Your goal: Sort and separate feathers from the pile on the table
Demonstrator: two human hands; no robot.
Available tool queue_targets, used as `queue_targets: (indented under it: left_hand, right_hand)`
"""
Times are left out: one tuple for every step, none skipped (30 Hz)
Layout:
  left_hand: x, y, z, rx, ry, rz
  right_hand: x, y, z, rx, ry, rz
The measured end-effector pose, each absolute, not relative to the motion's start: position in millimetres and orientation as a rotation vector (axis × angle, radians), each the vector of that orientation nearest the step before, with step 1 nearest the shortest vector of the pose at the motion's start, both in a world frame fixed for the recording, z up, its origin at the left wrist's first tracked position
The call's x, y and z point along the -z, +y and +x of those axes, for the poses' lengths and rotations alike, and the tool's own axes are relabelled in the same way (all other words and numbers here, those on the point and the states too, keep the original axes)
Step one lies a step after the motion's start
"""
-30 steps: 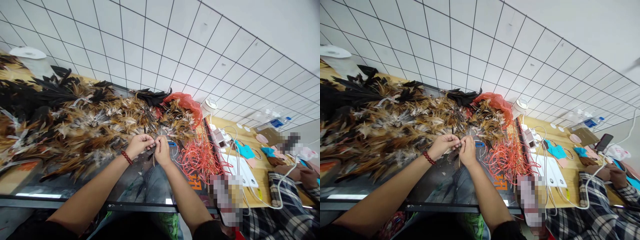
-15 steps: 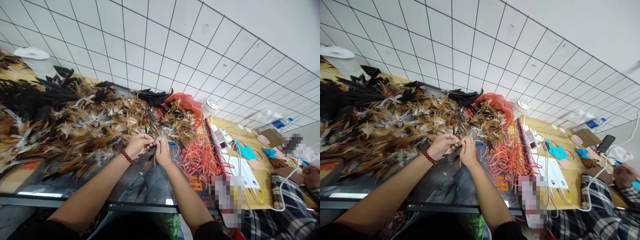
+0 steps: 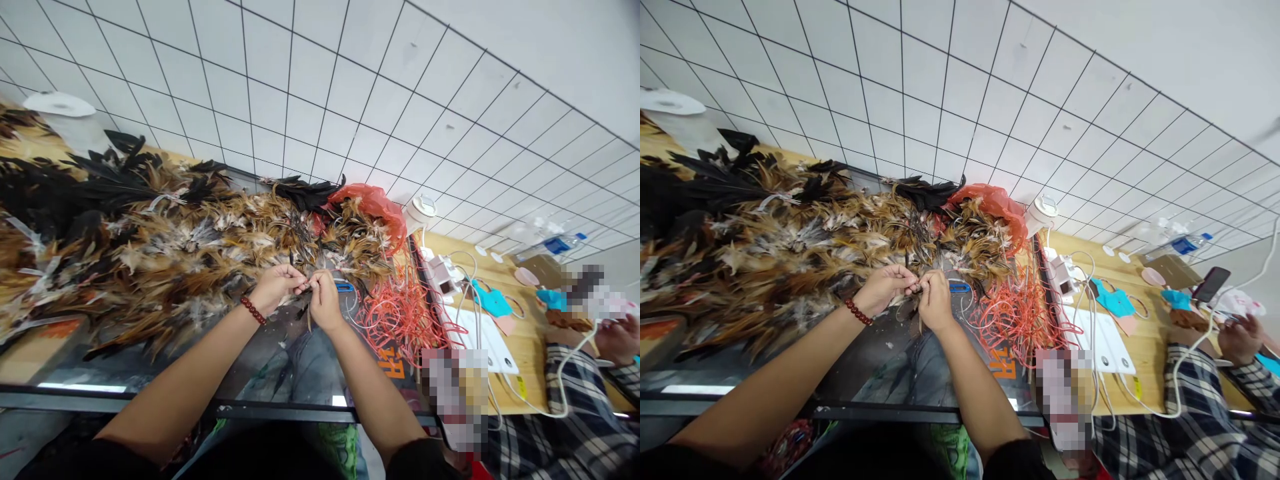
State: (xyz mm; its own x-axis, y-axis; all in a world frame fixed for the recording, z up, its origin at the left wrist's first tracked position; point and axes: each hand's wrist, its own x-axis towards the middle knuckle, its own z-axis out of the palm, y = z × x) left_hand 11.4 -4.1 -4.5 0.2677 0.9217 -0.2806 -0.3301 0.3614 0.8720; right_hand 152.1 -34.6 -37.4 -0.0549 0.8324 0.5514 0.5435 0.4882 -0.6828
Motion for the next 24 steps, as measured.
queue_targets:
  left_hand:
    - [3.7,-4.0,10.7,-0.978,0.908,0.763]
    - [2.8,-3.8,10.2,-0.984,0.894,0.742]
    - [2.0,-3.8,9.8,-0.991,0.882,0.727]
    - [1.1,-3.7,9.6,-0.997,0.872,0.719]
    - [0.4,-3.7,9.6,-1.001,0.865,0.718]
    - [-0.3,-3.7,9.7,-1.004,0.863,0.724]
    - [-0.7,-3.6,9.9,-1.008,0.867,0.734]
    - [-1.0,-3.6,10.1,-1.016,0.875,0.746]
    - [-1.1,-3.5,10.4,-1.025,0.885,0.762]
    - [-0.9,-3.3,10.7,-1.032,0.897,0.78]
    - [-0.5,-3.1,10.9,-1.037,0.907,0.798]
    - [0.1,-2.8,11.2,-1.04,0.913,0.814]
    - [0.8,-2.5,11.5,-1.043,0.915,0.828]
    - [1.6,-2.3,11.8,-1.047,0.914,0.84]
    - [2.4,-2.1,12.0,-1.051,0.911,0.848]
    - [3.1,-2.1,12.3,-1.054,0.908,0.857]
    - [3.7,-2.2,12.5,-1.058,0.906,0.866]
    - [4.0,-2.5,12.6,-1.06,0.906,0.875]
    - [4.1,-2.9,12.6,-1.063,0.907,0.882]
    - [4.1,-3.4,12.6,-1.065,0.909,0.888]
    - [4.0,-3.7,12.5,-1.068,0.911,0.893]
    - [4.0,-4.0,12.4,-1.069,0.912,0.898]
    - [4.1,-4.0,12.2,-1.068,0.912,0.905]
    - [4.6,-3.7,12.1,-1.064,0.914,0.919]
  right_hand:
    - [37.5,-34.4,152.3,-0.357,-1.725,-1.174]
    - [37.5,-34.2,152.4,-0.355,-1.721,-1.172]
    - [37.5,-34.0,152.5,-0.353,-1.714,-1.168]
    - [37.3,-33.8,152.7,-0.351,-1.705,-1.164]
    - [37.2,-33.6,152.8,-0.349,-1.695,-1.16]
    - [36.9,-33.5,152.9,-0.347,-1.685,-1.155]
    - [36.7,-33.4,153.0,-0.344,-1.677,-1.153]
    - [36.6,-33.3,153.1,-0.341,-1.67,-1.155]
    - [36.5,-33.2,153.1,-0.34,-1.665,-1.159]
    - [36.4,-33.2,153.2,-0.338,-1.662,-1.165]
    - [36.4,-33.2,153.2,-0.335,-1.659,-1.171]
    - [36.3,-33.2,153.3,-0.333,-1.656,-1.176]
    - [36.3,-33.2,153.4,-0.331,-1.653,-1.179]
    - [36.4,-33.1,153.5,-0.329,-1.649,-1.181]
    - [36.4,-33.0,153.6,-0.329,-1.644,-1.185]
    - [36.6,-32.9,153.9,-0.33,-1.636,-1.191]
    - [36.8,-32.7,154.1,-0.333,-1.627,-1.202]
    - [37.1,-32.5,154.3,-0.335,-1.617,-1.215]
    - [37.6,-32.2,154.5,-0.338,-1.607,-1.231]
    - [38.3,-32.0,154.7,-0.34,-1.599,-1.245]
    - [39.0,-31.7,154.7,-0.342,-1.591,-1.258]
    - [39.8,-31.4,154.7,-0.343,-1.585,-1.267]
    - [40.6,-31.0,154.6,-0.345,-1.579,-1.276]
    - [41.2,-30.6,154.5,-0.345,-1.572,-1.288]
